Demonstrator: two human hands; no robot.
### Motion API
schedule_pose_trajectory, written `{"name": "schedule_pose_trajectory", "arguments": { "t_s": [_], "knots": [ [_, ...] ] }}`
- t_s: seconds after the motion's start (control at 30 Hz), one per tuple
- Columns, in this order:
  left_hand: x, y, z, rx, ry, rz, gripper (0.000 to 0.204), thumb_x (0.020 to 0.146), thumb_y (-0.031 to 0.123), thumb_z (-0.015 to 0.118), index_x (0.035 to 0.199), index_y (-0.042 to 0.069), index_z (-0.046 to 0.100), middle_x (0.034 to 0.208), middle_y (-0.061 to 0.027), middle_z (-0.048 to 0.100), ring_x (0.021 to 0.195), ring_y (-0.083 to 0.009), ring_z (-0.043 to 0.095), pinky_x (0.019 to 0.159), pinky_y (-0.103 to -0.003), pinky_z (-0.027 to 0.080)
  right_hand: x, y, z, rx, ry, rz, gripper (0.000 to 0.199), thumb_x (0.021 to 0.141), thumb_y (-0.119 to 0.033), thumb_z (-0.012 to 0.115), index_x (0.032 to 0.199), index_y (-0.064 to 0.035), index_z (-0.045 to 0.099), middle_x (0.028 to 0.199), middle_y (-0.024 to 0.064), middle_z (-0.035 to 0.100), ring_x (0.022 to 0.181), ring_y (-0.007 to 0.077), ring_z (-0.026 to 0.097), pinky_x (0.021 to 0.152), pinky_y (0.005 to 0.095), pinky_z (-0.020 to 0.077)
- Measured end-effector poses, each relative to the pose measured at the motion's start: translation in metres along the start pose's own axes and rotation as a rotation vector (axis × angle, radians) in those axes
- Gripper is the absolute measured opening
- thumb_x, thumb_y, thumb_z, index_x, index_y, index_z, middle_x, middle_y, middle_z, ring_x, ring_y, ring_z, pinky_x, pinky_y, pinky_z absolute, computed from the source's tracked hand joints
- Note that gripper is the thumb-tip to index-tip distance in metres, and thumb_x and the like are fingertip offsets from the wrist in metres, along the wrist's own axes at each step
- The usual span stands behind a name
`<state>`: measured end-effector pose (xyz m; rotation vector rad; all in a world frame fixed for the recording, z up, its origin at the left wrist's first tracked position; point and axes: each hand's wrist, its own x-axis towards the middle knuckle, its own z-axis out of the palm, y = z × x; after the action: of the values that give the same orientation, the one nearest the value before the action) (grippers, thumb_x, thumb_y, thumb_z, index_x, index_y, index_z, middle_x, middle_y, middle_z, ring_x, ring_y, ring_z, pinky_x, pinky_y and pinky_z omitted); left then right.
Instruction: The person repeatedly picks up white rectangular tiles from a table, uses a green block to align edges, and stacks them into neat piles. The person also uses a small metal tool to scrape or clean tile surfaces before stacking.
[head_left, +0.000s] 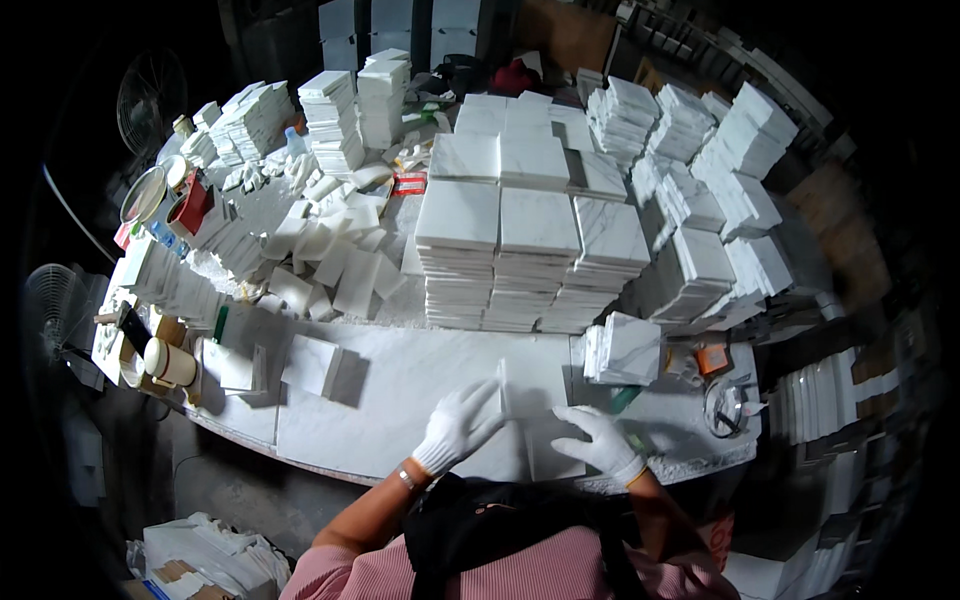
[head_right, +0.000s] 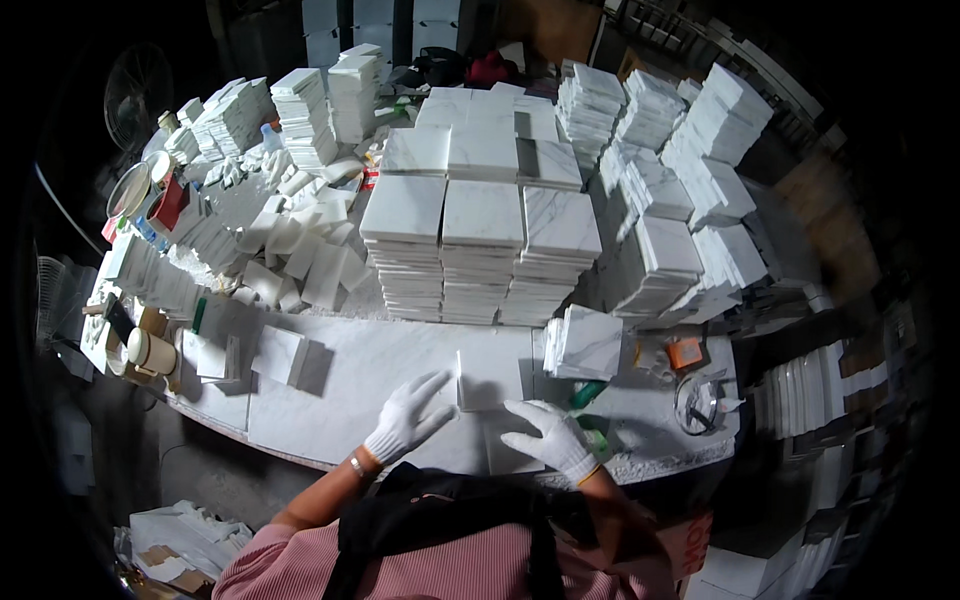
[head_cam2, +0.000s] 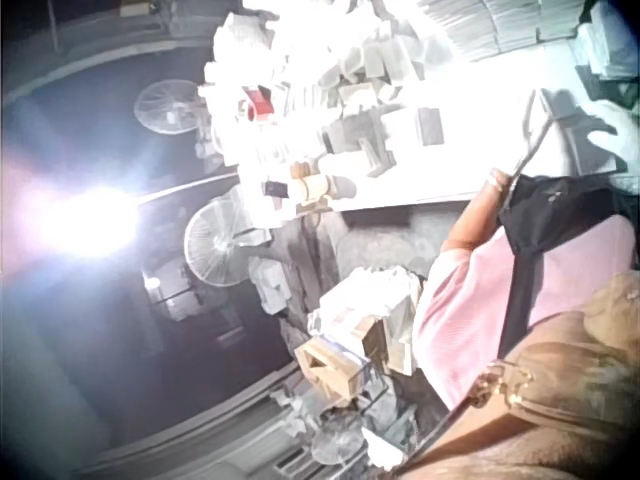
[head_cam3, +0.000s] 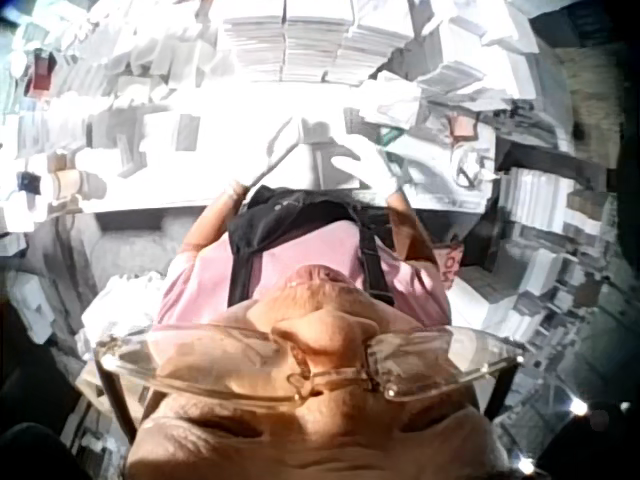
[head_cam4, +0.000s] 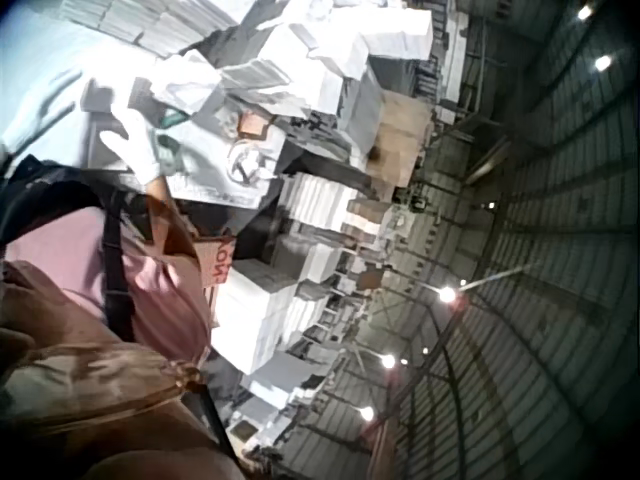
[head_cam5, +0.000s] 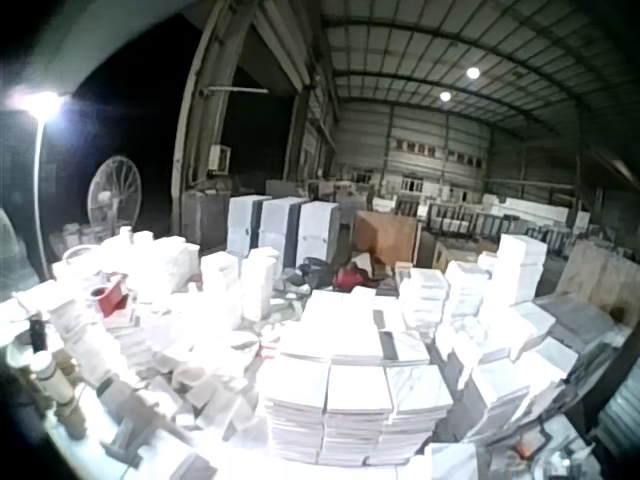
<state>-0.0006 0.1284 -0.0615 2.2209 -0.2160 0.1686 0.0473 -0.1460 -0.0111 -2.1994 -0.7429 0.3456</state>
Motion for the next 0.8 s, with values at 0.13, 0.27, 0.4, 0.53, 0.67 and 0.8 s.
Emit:
{"name": "schedule_pose_trajectory", "arguments": {
  "t_s": [0.13, 0.27, 0.4, 0.53, 0.67, 0.8],
  "knots": [
    [0.031, 0.015, 0.027, 0.410, -0.122, 0.235, 0.066, 0.088, 0.044, 0.063, 0.144, 0.015, 0.042, 0.148, -0.0120, 0.041, 0.135, -0.0391, 0.039, 0.103, -0.058, 0.037, -0.026, 0.015, 0.046, -0.496, -0.299, 0.205, 0.067, 0.077, -0.055, 0.070, 0.126, -0.0098, 0.060, 0.139, 0.0199, 0.047, 0.132, 0.0382, 0.040, 0.108, 0.0485, 0.0343],
    [0.030, 0.025, 0.034, 0.574, -0.300, 0.255, 0.077, 0.085, 0.046, 0.065, 0.150, 0.016, 0.034, 0.155, -0.0108, 0.032, 0.143, -0.0368, 0.029, 0.106, -0.063, 0.032, -0.042, 0.023, 0.067, -0.685, -0.305, 0.130, 0.062, 0.074, -0.049, 0.073, 0.121, -0.0104, 0.061, 0.143, 0.0190, 0.042, 0.140, 0.0380, 0.029, 0.113, 0.0543, 0.0277],
    [-0.005, -0.001, 0.034, 0.564, -0.354, 0.317, 0.073, 0.088, 0.049, 0.061, 0.150, 0.017, 0.037, 0.159, -0.0084, 0.027, 0.147, -0.0352, 0.024, 0.111, -0.062, 0.028, -0.044, 0.023, 0.064, -0.624, -0.252, 0.151, 0.063, 0.071, -0.036, 0.075, 0.127, -0.0135, 0.058, 0.151, 0.0162, 0.035, 0.144, 0.0362, 0.025, 0.113, 0.0586, 0.0251],
    [-0.035, -0.004, 0.017, 0.512, -0.393, 0.250, 0.063, 0.090, 0.049, 0.060, 0.144, 0.020, 0.047, 0.157, -0.0083, 0.033, 0.146, -0.0347, 0.026, 0.114, -0.055, 0.028, -0.045, 0.024, 0.059, -0.598, -0.215, 0.154, 0.078, 0.067, -0.027, 0.074, 0.141, -0.0208, 0.048, 0.155, 0.0125, 0.029, 0.146, 0.0339, 0.021, 0.115, 0.0587, 0.0241],
    [-0.062, -0.023, 0.008, 0.234, -0.239, 0.058, 0.055, 0.083, 0.030, 0.075, 0.134, 0.017, 0.058, 0.145, -0.0155, 0.048, 0.130, -0.0401, 0.048, 0.101, -0.047, 0.047, -0.042, 0.036, 0.060, -0.626, -0.169, 0.127, 0.084, 0.067, -0.022, 0.067, 0.147, -0.0226, 0.041, 0.154, 0.0140, 0.032, 0.145, 0.0354, 0.024, 0.114, 0.0588, 0.0258],
    [-0.087, -0.016, -0.010, 0.142, -0.132, -0.093, 0.052, 0.083, 0.016, 0.073, 0.132, 0.009, 0.058, 0.139, -0.0185, 0.053, 0.122, -0.0399, 0.056, 0.098, -0.041, 0.049, -0.037, 0.040, 0.053, -0.612, -0.226, 0.107, 0.097, 0.064, -0.029, 0.074, 0.151, -0.0155, 0.033, 0.156, 0.0164, 0.030, 0.146, 0.0358, 0.023, 0.114, 0.0573, 0.0269]
  ]
}}
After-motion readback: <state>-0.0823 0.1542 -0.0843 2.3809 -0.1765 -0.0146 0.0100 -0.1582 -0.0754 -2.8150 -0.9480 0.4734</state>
